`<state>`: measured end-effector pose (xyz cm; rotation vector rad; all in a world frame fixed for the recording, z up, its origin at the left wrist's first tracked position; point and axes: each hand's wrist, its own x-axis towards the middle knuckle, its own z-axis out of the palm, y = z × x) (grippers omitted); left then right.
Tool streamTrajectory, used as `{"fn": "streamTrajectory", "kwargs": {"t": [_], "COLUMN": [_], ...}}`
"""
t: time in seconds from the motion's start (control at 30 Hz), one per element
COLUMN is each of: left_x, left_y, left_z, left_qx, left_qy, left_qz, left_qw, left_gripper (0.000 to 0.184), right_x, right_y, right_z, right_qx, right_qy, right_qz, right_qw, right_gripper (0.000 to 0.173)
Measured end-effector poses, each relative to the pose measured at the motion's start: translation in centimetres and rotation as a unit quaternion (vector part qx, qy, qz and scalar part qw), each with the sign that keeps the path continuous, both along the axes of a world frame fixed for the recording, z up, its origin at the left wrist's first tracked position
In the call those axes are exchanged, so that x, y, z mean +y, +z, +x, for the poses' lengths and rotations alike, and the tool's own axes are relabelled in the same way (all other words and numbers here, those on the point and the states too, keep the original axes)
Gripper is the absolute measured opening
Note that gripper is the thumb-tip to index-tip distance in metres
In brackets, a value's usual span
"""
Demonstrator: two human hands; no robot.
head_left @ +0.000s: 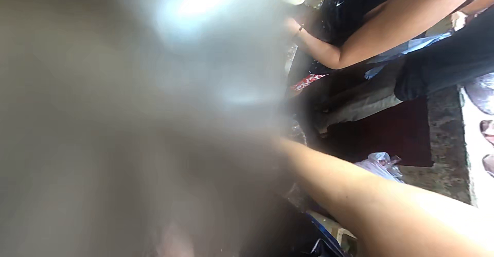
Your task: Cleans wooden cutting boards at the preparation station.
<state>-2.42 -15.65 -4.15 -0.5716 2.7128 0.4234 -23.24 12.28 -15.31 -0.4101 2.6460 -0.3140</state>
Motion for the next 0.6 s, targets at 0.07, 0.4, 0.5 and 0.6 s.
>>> {"fn": "streamTrajectory", "kwargs": {"t": [0.07, 0.4, 0.5, 0.6], "left_x": [0.9, 29.1, 30.6, 24.3], "left_y": [0.8, 9.9, 10.0, 7.2], "left_z": [-0.9, -23.9, -23.3, -16.7], "left_qx": [0.052, -0.035, 0.035, 0.154], "left_qy": [-0.032, 0.002, -0.010, -0.044], "left_qz": [0.004, 0.680, 0.505, 0.424], "left_qw": [0.998, 0.732, 0.863, 0.891], "left_gripper": [0.049, 0.049, 0.066, 0.073], "right_x": [-0.6, 0.2, 0.8, 1.1], "right_y": [2.0, 3.1, 5.2, 5.9], "right_z": [0.1, 2.8, 4.2, 4.4], "right_qx": [-0.068, -0.009, -0.016, 0.028], "right_qy": [-0.044, -0.126, -0.133, -0.092], "right_qz": [-0.009, -0.110, -0.152, -0.104], "right_qw": [0.997, 0.986, 0.979, 0.990], "right_gripper": [0.028, 0.031, 0.039, 0.032]}}
